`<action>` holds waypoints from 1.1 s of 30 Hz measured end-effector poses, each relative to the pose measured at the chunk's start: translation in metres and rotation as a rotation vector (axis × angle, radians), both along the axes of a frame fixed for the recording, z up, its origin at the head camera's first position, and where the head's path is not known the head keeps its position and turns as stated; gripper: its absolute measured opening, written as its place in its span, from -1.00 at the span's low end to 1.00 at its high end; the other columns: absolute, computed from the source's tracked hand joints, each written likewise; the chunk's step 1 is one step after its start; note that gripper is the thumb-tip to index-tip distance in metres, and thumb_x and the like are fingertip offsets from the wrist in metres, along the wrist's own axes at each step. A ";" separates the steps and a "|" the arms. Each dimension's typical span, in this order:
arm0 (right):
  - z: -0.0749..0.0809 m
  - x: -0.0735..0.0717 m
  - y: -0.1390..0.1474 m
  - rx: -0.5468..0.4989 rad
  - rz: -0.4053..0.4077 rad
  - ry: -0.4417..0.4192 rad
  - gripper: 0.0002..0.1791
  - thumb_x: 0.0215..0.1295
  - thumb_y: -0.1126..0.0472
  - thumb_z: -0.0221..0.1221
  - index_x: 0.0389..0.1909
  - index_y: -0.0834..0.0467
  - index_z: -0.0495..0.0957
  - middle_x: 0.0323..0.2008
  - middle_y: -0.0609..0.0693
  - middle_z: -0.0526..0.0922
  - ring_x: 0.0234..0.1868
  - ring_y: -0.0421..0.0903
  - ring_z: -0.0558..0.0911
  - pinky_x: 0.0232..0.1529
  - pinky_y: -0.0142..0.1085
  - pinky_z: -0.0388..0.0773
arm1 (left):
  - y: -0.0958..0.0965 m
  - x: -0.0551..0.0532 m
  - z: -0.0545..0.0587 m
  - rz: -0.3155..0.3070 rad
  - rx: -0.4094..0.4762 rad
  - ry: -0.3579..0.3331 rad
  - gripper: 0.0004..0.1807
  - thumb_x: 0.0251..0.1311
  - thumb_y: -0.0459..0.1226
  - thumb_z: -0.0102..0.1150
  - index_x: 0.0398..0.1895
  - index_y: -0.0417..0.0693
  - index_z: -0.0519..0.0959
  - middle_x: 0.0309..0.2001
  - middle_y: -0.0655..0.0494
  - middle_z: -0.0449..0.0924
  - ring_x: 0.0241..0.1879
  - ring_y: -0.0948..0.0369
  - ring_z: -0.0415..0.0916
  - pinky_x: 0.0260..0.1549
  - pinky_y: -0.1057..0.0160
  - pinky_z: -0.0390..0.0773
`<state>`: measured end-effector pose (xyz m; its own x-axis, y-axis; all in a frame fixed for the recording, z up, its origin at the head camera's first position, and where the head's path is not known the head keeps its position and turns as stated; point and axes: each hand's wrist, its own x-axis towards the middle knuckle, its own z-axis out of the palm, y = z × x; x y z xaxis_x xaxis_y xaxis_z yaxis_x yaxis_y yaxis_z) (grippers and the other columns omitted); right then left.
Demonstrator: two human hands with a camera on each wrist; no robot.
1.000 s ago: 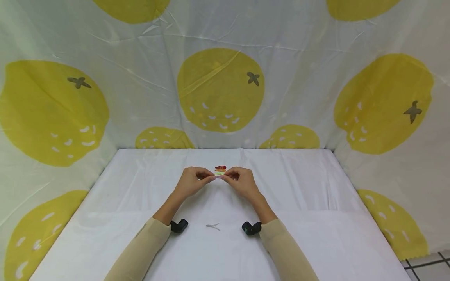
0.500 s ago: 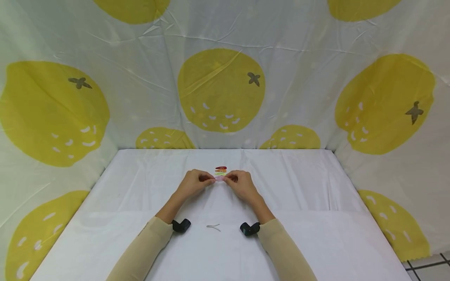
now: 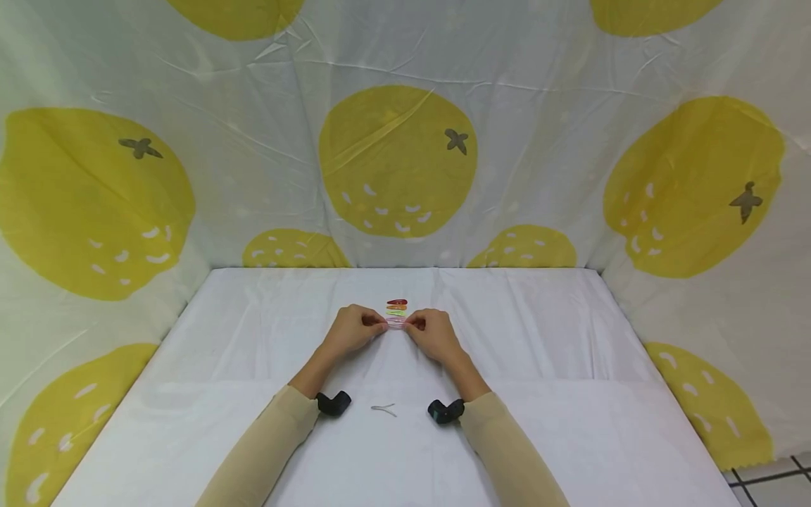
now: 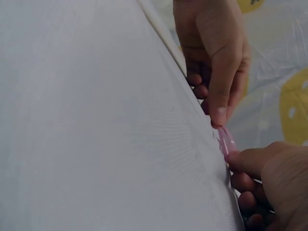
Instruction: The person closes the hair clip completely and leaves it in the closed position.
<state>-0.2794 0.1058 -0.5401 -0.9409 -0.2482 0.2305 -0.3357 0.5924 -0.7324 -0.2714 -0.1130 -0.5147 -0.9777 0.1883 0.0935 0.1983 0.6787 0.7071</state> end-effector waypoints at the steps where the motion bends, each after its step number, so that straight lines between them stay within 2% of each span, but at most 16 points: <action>1: 0.000 0.000 0.000 0.003 0.000 0.001 -0.91 0.35 0.16 0.37 -0.29 0.08 0.79 -0.50 -0.12 0.66 -0.48 -0.25 0.51 -0.42 -0.39 0.44 | 0.001 -0.001 0.000 0.006 -0.003 -0.002 -0.93 0.25 -0.19 0.44 -0.33 0.04 0.82 -0.40 0.21 0.76 -0.39 0.30 0.56 -0.34 0.29 0.55; 12: 0.002 -0.003 -0.003 0.021 -0.006 0.015 -0.93 0.31 0.19 0.38 -0.33 0.10 0.79 -0.54 -0.12 0.63 -0.52 -0.25 0.48 -0.46 -0.41 0.41 | 0.005 -0.002 0.005 0.048 0.000 -0.050 -0.95 0.22 -0.22 0.45 -0.35 0.02 0.82 -0.44 0.20 0.75 -0.38 0.28 0.55 -0.36 0.31 0.52; 28: 0.006 0.002 -0.001 0.021 -0.015 -0.035 -0.95 0.27 0.23 0.40 -0.31 0.13 0.76 -0.51 -0.10 0.63 -0.49 -0.23 0.50 -0.42 -0.40 0.42 | 0.003 -0.002 0.006 0.037 0.000 -0.083 -0.93 0.24 -0.20 0.43 -0.29 0.02 0.81 -0.40 0.18 0.74 -0.36 0.25 0.54 -0.31 0.28 0.53; 33: 0.008 0.005 0.001 0.028 -0.010 -0.072 -0.92 0.26 0.23 0.40 -0.25 0.14 0.76 -0.47 -0.09 0.64 -0.44 -0.23 0.51 -0.37 -0.39 0.43 | -0.001 -0.002 0.003 0.010 -0.012 -0.083 -0.89 0.25 -0.19 0.41 -0.24 0.01 0.80 -0.41 0.19 0.71 -0.37 0.26 0.55 -0.30 0.27 0.53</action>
<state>-0.2745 0.1069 -0.5317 -0.9573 -0.2439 0.1554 -0.2767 0.6162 -0.7374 -0.2730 -0.1141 -0.5116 -0.9838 0.1793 0.0094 0.1324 0.6891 0.7124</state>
